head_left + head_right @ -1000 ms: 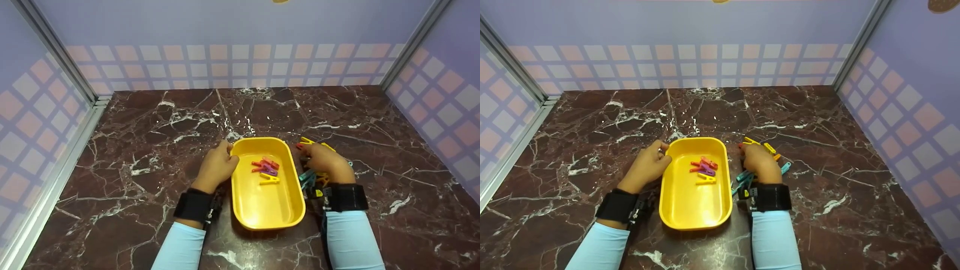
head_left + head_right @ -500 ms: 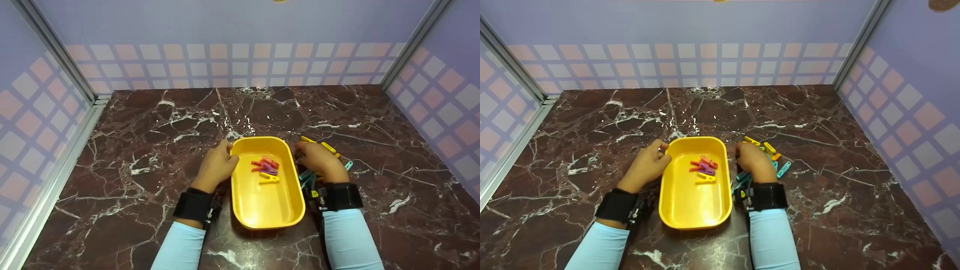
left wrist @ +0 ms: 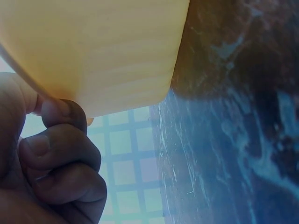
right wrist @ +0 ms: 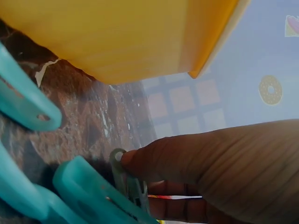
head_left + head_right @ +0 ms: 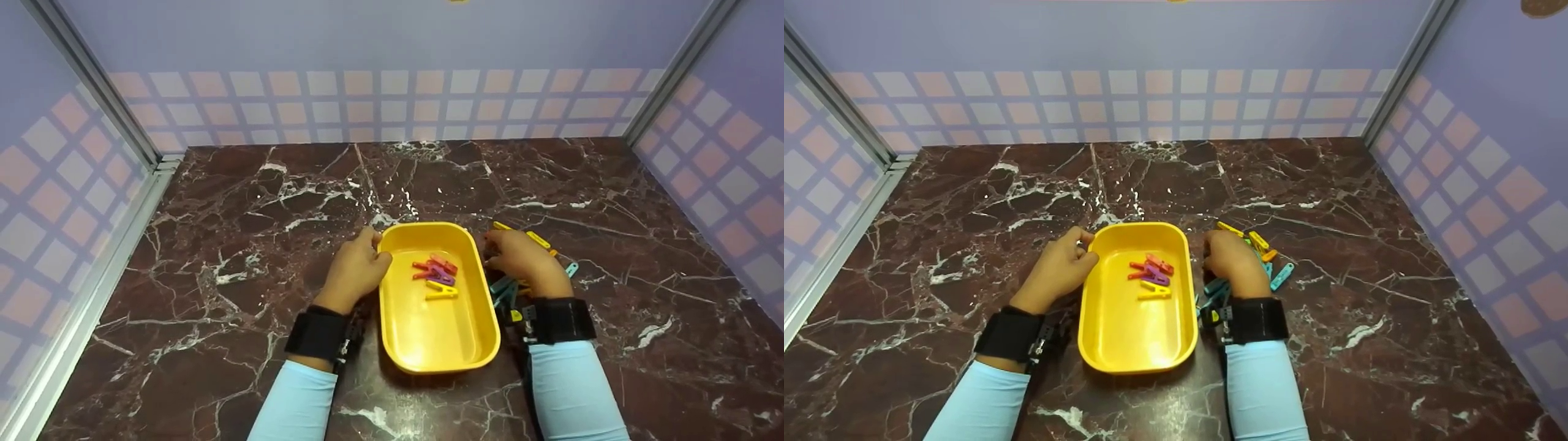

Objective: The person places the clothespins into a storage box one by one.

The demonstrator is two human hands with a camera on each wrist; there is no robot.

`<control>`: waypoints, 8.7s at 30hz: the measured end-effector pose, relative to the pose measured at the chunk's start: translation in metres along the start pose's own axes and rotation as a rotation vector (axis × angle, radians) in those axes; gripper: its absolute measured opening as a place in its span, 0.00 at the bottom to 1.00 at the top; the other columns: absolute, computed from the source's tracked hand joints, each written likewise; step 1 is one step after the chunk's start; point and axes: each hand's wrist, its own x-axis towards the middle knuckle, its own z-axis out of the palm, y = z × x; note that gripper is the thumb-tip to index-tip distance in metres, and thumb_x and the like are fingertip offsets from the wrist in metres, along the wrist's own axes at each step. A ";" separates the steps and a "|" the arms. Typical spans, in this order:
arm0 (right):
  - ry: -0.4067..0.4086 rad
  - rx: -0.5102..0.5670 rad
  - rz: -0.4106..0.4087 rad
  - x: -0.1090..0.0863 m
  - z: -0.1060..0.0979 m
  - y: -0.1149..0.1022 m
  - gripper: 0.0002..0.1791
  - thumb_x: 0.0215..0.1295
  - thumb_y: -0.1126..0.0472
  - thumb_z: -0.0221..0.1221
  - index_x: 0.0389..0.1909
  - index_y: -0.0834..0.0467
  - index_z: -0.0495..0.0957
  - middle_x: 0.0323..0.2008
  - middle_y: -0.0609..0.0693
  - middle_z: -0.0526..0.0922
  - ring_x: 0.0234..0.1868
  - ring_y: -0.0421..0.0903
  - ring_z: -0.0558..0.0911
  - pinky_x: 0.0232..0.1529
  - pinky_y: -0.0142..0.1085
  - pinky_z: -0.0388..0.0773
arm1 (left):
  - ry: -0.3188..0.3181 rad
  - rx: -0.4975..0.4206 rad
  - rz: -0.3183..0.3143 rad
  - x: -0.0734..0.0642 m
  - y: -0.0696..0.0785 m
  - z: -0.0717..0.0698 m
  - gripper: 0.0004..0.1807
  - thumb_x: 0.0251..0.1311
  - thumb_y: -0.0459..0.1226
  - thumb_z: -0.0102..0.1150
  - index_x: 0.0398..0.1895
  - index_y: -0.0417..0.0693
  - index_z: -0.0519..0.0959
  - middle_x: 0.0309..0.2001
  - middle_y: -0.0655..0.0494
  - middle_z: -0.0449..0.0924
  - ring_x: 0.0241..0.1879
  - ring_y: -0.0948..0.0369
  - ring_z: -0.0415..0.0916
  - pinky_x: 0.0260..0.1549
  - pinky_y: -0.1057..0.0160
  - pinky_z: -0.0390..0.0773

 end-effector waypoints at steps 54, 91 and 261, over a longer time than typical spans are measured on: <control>0.012 -0.232 -0.353 -0.010 0.022 -0.113 0.09 0.62 0.59 0.66 0.41 0.59 0.80 0.37 0.49 0.78 0.36 0.48 0.77 0.41 0.43 0.75 | -0.010 0.018 -0.030 0.001 0.002 -0.001 0.15 0.60 0.39 0.56 0.49 0.44 0.75 0.24 0.55 0.77 0.29 0.53 0.77 0.34 0.55 0.78; -0.053 -0.241 -0.347 -0.006 0.032 -0.109 0.09 0.59 0.64 0.66 0.39 0.61 0.79 0.32 0.51 0.77 0.33 0.50 0.76 0.38 0.44 0.75 | -0.010 0.013 -0.014 0.000 0.002 -0.001 0.15 0.60 0.38 0.56 0.49 0.43 0.75 0.21 0.56 0.75 0.26 0.55 0.76 0.29 0.56 0.77; 0.031 -0.022 -0.024 -0.030 -0.034 -0.035 0.14 0.63 0.67 0.58 0.49 0.63 0.77 0.39 0.57 0.81 0.39 0.54 0.78 0.43 0.50 0.76 | -0.009 -0.020 -0.021 0.001 0.000 0.000 0.17 0.60 0.38 0.56 0.50 0.41 0.75 0.20 0.56 0.74 0.25 0.55 0.76 0.30 0.56 0.77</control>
